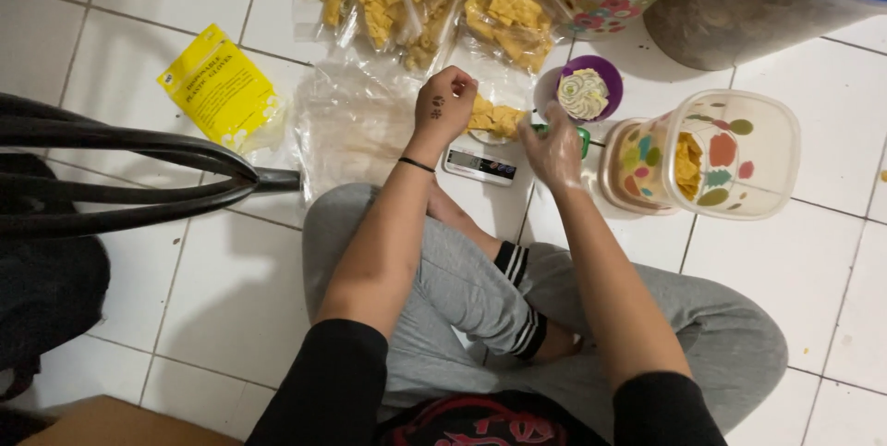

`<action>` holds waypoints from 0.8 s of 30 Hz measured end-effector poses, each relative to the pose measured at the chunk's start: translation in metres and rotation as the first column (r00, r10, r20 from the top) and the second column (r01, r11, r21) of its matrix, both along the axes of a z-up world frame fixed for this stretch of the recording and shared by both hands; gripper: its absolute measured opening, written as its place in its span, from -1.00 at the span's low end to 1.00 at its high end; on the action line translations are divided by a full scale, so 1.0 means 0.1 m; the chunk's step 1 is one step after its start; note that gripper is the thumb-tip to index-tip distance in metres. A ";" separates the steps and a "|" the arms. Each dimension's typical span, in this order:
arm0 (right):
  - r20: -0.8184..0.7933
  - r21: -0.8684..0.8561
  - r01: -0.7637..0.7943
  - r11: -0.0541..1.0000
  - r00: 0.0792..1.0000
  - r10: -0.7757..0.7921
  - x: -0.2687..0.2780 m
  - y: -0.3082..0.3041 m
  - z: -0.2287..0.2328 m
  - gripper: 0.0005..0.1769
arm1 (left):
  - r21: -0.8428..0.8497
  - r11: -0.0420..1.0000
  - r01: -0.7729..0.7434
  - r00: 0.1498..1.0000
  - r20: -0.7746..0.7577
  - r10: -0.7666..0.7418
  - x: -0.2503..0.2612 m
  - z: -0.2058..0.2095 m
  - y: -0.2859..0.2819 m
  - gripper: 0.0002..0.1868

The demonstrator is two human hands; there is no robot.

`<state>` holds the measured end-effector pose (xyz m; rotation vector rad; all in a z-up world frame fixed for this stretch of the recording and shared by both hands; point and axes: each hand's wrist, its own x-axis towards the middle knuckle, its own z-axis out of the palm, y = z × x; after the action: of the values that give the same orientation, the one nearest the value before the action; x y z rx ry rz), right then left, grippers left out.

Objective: Packing chips into small plastic bags and weighing them on a digital scale

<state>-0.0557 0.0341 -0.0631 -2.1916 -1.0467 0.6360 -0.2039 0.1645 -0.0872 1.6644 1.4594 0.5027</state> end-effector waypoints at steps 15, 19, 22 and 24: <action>-0.085 -0.093 0.241 0.966 0.965 -0.249 0.39 0.68 -1.27 -0.59 | -0.136 0.990 0.031 0.991 -0.123 -0.048 -0.04 -0.02 0.00 -0.68; -0.082 -0.003 0.093 0.996 0.992 -0.093 0.26 0.47 -0.70 -0.79 | -0.169 0.985 0.037 0.981 -0.180 -0.068 -0.07 -0.14 0.06 -0.52; -0.251 0.010 -0.115 0.993 0.961 0.114 0.21 0.16 0.00 -0.74 | -0.194 0.979 0.067 0.988 -0.121 -0.091 -0.06 -0.06 0.03 -0.23; -0.428 0.452 -0.175 0.875 0.817 0.385 0.23 -0.09 0.30 -0.92 | -0.154 0.975 0.158 0.987 0.011 -0.158 -0.04 0.00 -0.01 0.08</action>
<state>-0.0331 0.0256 -0.0333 -1.4091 -1.1034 0.9794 -0.2075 0.1632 -0.0871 1.6400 1.3193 0.2930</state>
